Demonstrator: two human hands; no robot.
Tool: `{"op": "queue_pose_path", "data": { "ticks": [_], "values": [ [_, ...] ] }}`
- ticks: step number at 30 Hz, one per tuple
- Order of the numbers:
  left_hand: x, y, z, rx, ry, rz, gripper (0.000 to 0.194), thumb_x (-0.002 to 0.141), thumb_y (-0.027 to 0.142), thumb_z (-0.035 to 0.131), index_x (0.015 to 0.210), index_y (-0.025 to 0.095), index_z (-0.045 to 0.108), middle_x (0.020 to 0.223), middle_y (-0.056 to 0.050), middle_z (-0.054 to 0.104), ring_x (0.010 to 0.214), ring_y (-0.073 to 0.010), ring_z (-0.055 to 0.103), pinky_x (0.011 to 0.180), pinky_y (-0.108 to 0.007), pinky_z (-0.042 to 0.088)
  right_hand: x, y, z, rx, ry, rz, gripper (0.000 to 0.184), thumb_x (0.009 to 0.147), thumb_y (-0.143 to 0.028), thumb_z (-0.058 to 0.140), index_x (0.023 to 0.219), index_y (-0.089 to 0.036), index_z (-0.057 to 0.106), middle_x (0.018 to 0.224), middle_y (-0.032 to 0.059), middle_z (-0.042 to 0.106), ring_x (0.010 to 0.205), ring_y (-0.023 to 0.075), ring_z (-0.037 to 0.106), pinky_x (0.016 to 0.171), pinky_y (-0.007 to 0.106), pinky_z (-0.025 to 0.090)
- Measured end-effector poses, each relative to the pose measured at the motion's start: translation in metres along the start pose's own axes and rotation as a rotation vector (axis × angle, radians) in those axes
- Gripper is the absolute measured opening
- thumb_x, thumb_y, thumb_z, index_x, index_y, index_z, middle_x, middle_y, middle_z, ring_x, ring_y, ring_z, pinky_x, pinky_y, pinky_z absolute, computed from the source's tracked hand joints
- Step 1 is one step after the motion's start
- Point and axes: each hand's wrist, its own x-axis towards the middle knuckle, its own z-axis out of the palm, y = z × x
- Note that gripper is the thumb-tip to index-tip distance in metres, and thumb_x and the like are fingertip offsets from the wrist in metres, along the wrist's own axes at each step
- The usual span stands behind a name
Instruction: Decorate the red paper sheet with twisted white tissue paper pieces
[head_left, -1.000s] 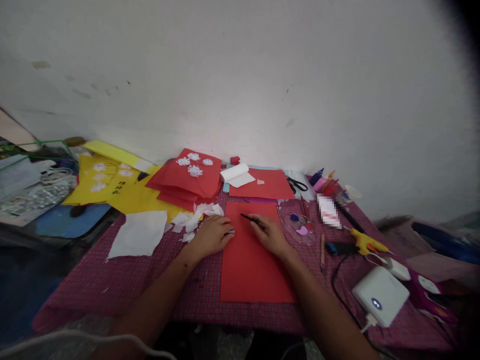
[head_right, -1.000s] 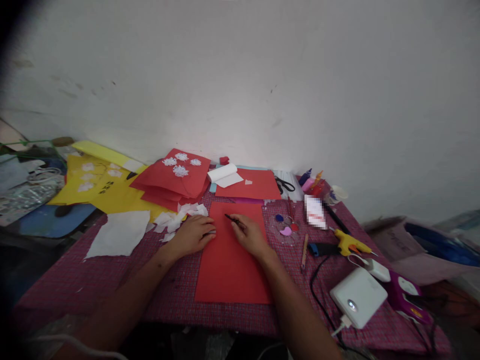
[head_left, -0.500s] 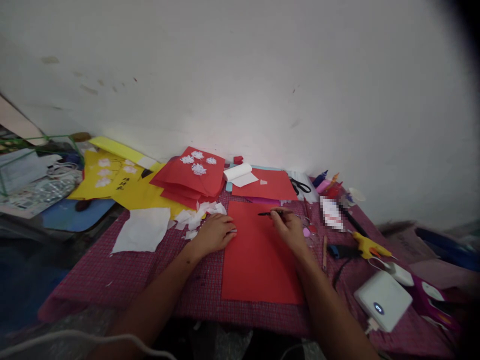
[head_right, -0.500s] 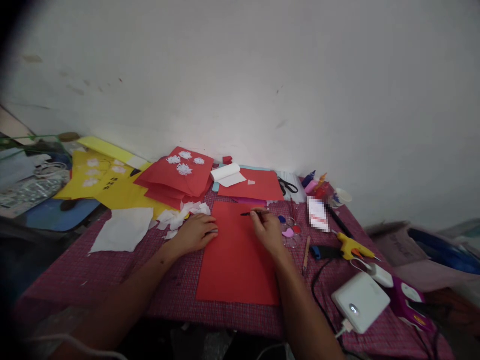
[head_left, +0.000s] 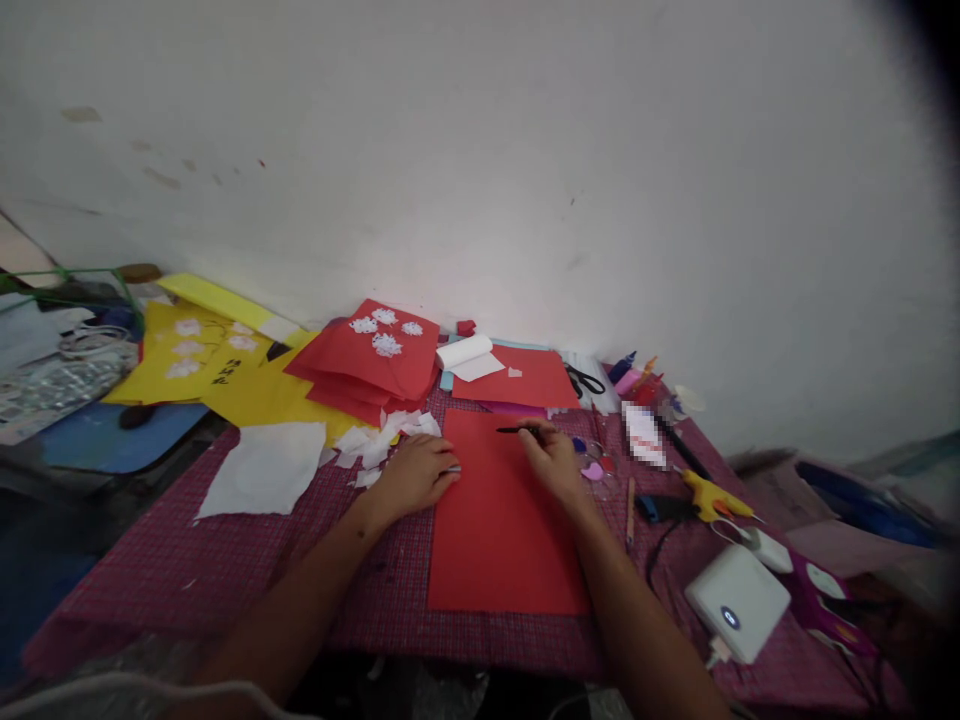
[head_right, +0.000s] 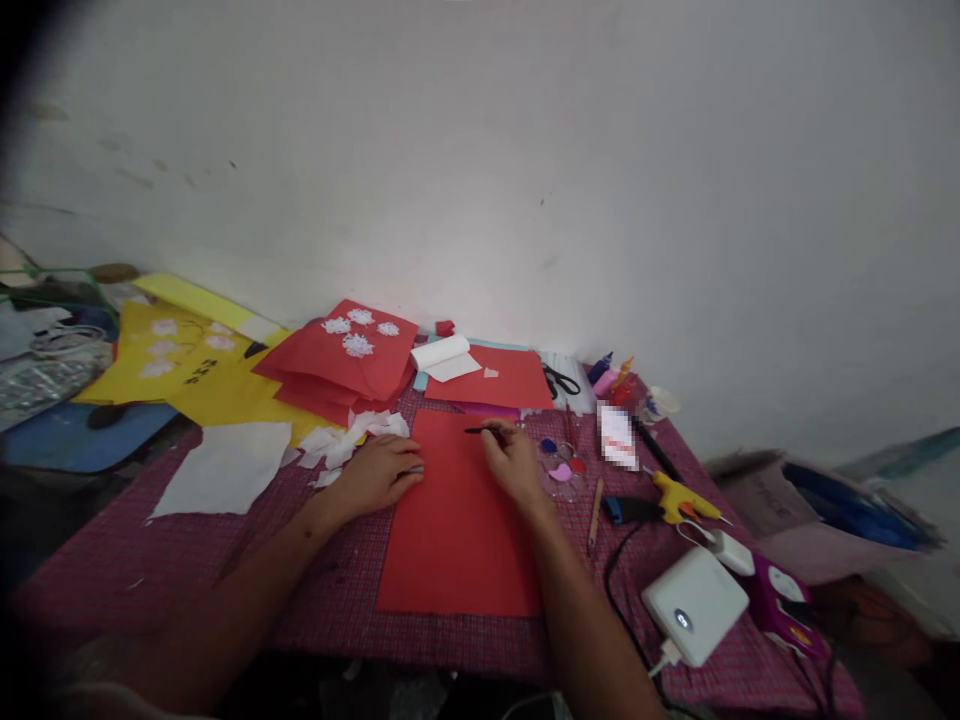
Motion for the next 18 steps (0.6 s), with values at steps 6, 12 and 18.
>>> {"op": "queue_pose_path", "data": {
  "ticks": [6,12,18],
  "values": [
    [0.000,0.001,0.001,-0.004,0.028,-0.022,0.021,0.090,0.034,0.055,0.098,0.024,0.072,0.121,-0.008,0.063,0.110,-0.0239,0.057,0.099,-0.042,0.041,-0.002,0.006,-0.005,0.038,0.023,-0.008,0.024,0.085,-0.033,0.055,0.101,-0.019,0.066,0.081,0.0035,0.068,0.066,0.0167,0.061,0.061,0.029,0.050],
    [0.000,0.003,-0.001,0.001,0.012,-0.004,0.021,0.091,0.034,0.054,0.097,0.023,0.071,0.114,-0.007,0.066,0.108,-0.0230,0.058,0.099,-0.041,0.040,-0.008,0.014,-0.019,-0.073,0.073,-0.012,0.027,0.088,-0.039,0.055,0.098,-0.017,0.068,0.079,0.0072,0.070,0.074,0.0224,0.065,0.065,0.033,0.052],
    [0.000,0.006,-0.005,-0.006,0.008,-0.002,0.020,0.091,0.033,0.054,0.096,0.023,0.071,0.109,-0.006,0.067,0.105,-0.0225,0.059,0.097,-0.041,0.041,-0.018,0.000,-0.006,-0.052,-0.129,-0.078,0.022,0.089,-0.034,0.056,0.101,-0.021,0.068,0.096,0.0074,0.072,0.086,0.0232,0.068,0.078,0.036,0.054]
  ]
}}
